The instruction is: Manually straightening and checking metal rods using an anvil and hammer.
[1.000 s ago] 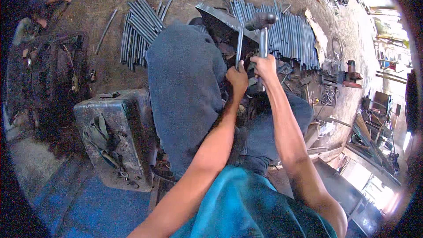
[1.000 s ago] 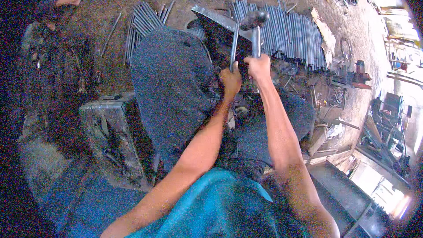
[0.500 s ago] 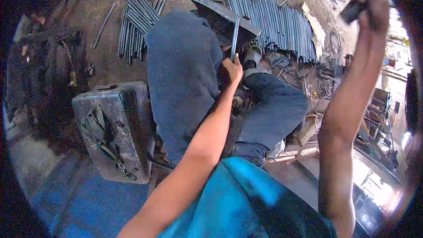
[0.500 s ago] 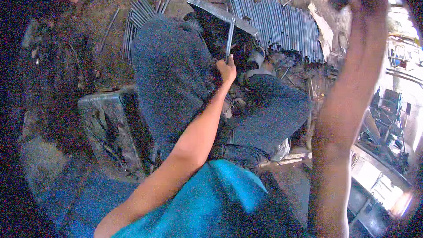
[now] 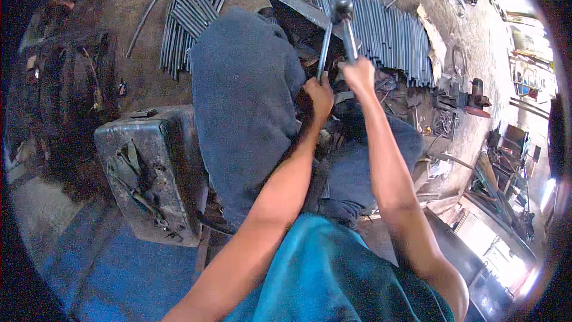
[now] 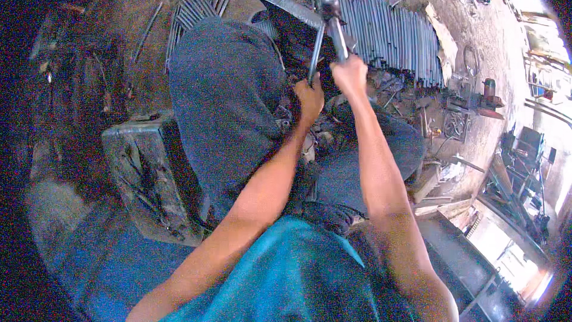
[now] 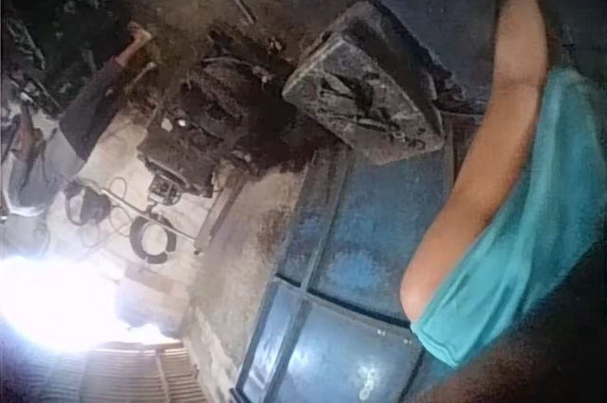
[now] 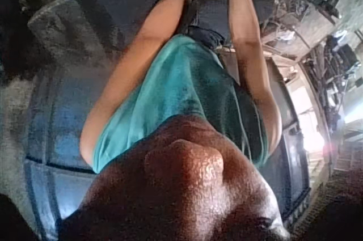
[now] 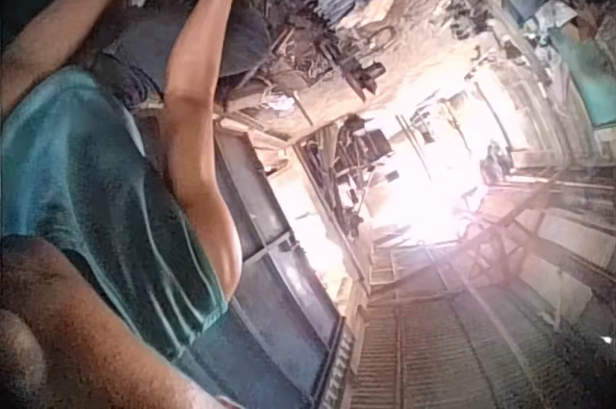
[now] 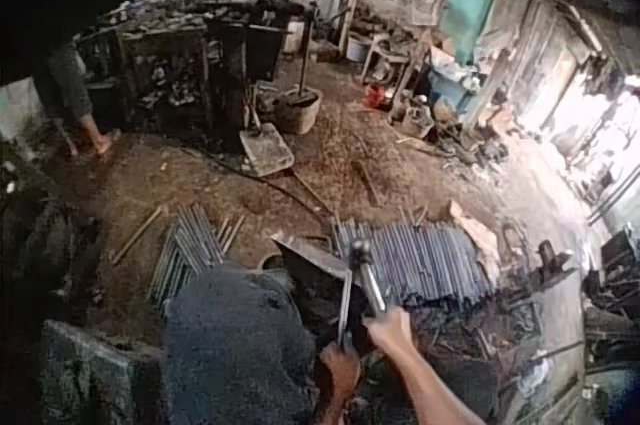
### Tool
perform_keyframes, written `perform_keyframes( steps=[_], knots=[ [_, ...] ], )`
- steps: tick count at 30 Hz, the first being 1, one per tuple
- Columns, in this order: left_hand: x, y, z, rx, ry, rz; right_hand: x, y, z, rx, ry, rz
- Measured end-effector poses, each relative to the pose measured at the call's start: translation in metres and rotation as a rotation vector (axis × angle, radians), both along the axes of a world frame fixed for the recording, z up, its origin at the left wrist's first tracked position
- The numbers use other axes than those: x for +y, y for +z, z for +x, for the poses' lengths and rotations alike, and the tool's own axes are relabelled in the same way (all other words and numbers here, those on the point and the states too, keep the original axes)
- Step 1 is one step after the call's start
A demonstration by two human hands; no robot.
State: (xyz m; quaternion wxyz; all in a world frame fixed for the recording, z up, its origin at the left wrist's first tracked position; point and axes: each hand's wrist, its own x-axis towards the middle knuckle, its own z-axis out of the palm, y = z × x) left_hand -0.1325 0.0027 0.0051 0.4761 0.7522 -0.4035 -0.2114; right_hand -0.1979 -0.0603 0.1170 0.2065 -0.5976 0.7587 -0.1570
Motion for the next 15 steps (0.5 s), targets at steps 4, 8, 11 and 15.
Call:
perform_keyframes(
  steps=[4,8,11,15],
  knots=[
    [0.001,0.024,-0.003,0.307,-0.158,0.389,-0.014,0.023,0.010,-0.403,-0.206,0.215],
    [0.008,-0.001,-0.001,0.138,-0.069,0.286,-0.027,0.061,0.027,-0.649,-0.127,0.057],
    [0.006,0.012,-0.010,0.244,-0.083,0.344,-0.048,0.126,0.011,-0.683,-0.091,-0.084],
    [-0.002,-0.007,0.002,0.380,0.095,0.219,-0.088,0.236,0.003,-0.696,0.104,-0.330]
  ],
)
